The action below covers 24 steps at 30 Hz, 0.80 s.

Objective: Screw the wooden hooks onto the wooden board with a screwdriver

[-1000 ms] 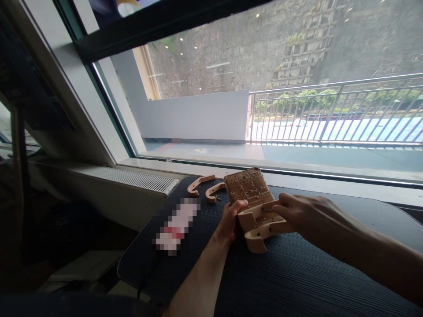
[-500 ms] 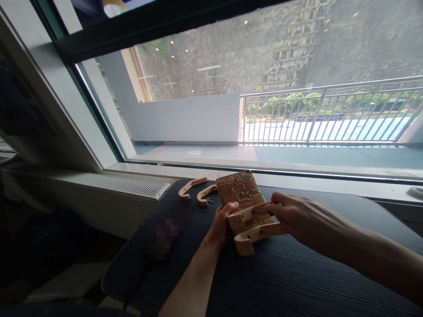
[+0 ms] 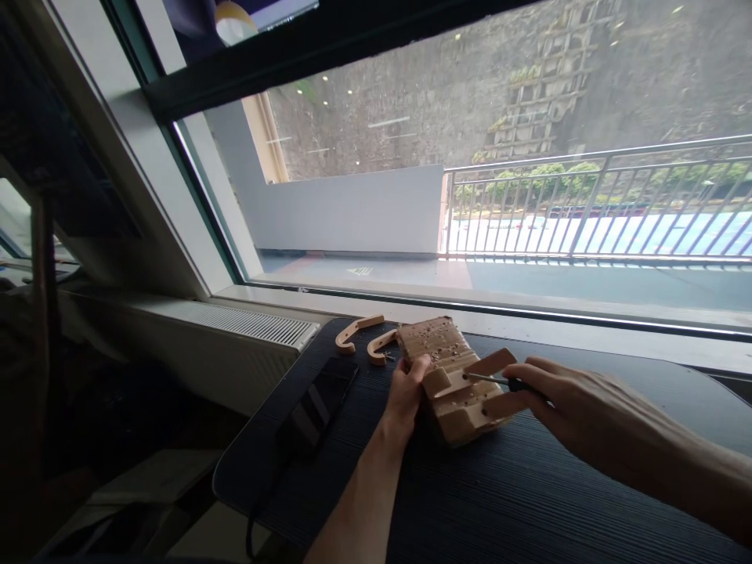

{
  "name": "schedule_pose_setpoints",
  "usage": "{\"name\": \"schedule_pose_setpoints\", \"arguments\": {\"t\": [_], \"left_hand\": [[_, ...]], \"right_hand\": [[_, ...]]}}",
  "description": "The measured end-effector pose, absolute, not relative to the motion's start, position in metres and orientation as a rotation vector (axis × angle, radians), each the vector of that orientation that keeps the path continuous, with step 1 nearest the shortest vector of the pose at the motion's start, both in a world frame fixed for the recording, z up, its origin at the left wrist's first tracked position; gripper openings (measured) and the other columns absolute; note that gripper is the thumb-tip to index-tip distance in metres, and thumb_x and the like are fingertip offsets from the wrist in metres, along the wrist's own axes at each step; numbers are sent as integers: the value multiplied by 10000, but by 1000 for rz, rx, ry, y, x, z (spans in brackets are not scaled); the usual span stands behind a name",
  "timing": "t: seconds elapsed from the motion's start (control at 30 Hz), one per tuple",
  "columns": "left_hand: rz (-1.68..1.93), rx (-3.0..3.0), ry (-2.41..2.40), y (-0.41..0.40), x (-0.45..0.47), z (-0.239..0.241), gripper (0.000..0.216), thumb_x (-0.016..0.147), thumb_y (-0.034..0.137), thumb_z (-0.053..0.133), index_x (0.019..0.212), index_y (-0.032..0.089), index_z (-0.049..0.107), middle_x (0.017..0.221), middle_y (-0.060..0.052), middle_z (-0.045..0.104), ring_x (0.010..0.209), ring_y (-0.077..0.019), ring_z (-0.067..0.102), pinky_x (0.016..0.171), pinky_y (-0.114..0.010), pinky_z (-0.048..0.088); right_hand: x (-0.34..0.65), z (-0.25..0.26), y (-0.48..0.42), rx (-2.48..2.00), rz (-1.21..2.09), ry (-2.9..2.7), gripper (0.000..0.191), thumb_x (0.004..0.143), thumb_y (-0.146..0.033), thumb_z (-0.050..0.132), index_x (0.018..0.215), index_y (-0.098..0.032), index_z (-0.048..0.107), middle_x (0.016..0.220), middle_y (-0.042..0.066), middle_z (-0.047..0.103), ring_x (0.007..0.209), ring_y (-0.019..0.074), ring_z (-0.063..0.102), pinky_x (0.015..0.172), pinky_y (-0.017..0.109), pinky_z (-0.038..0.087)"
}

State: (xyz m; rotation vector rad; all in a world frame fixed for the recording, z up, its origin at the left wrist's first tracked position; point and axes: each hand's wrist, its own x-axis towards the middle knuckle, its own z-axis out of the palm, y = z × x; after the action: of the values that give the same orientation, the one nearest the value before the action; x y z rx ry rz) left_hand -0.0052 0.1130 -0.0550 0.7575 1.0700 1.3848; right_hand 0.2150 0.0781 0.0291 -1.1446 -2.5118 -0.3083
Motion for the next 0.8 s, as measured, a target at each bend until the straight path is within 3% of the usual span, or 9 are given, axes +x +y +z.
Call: {"name": "schedule_pose_setpoints", "arguments": {"t": [0.07,0.17,0.23,0.33,0.43,0.6,0.73,0.8], "left_hand": [[1345,824,1203,112,-13,-53,379,738,451,657,953,139,665,850,-112,711,781,-245,662,717,-326,506],[1229,962,1389,99,-30,-42,422,674,553,686,674,131,695,590,-120,650,675,-314,642,679,-402,484],[1220,1057,1502,81,-43,-33,409,653,558,702,594,155,678,559,-119,624,797,-360,633,781,-429,459],[1287,1602,1914,53,-65,-25,349,768,472,610,970,203,701,941,-130,696,1044,-343,570,955,-440,375],[1087,1956,2298,33,-88,-29,454,856,373,490,1248,155,559,1272,-149,589,1259,-342,416,1057,-498,265],[728,1887,2485,24,-105,-40,512,869,391,470,1302,120,503,1245,-177,609,1288,-388,383,1061,-621,161],[1022,1890,2280,26,-88,-36,491,842,364,519,1281,143,531,1306,-154,562,1309,-349,360,1105,-559,137],[1235,1791,2009,30,-74,-34,466,832,371,544,1240,147,572,1285,-149,573,1258,-312,428,1096,-464,236]], "right_hand": [[217,23,77,-1207,-224,-2563,208,927,-243,392,937,-230,599,785,12,660,595,156,614,499,264,404],[219,14,74,-1250,-98,-2593,227,939,-266,373,946,-229,596,791,19,655,624,173,623,535,291,442],[221,10,73,-1246,-39,-2585,244,947,-284,358,1016,-239,588,858,25,662,671,182,639,570,309,475],[225,6,70,-1239,-32,-2546,272,944,-304,345,1052,-240,587,902,36,668,699,198,655,573,325,503],[231,2,70,-1229,-56,-2524,291,936,-334,345,1048,-249,599,892,33,677,675,209,662,533,325,507],[236,-6,72,-1215,-64,-2492,305,927,-334,351,1079,-262,605,952,50,688,698,233,674,530,335,518],[239,-4,74,-1235,-20,-2444,285,922,-363,382,1069,-280,612,986,61,684,719,240,670,551,336,517],[241,-3,76,-1254,44,-2408,299,921,-408,382,1052,-279,618,1003,58,680,749,249,667,575,349,522]]}}
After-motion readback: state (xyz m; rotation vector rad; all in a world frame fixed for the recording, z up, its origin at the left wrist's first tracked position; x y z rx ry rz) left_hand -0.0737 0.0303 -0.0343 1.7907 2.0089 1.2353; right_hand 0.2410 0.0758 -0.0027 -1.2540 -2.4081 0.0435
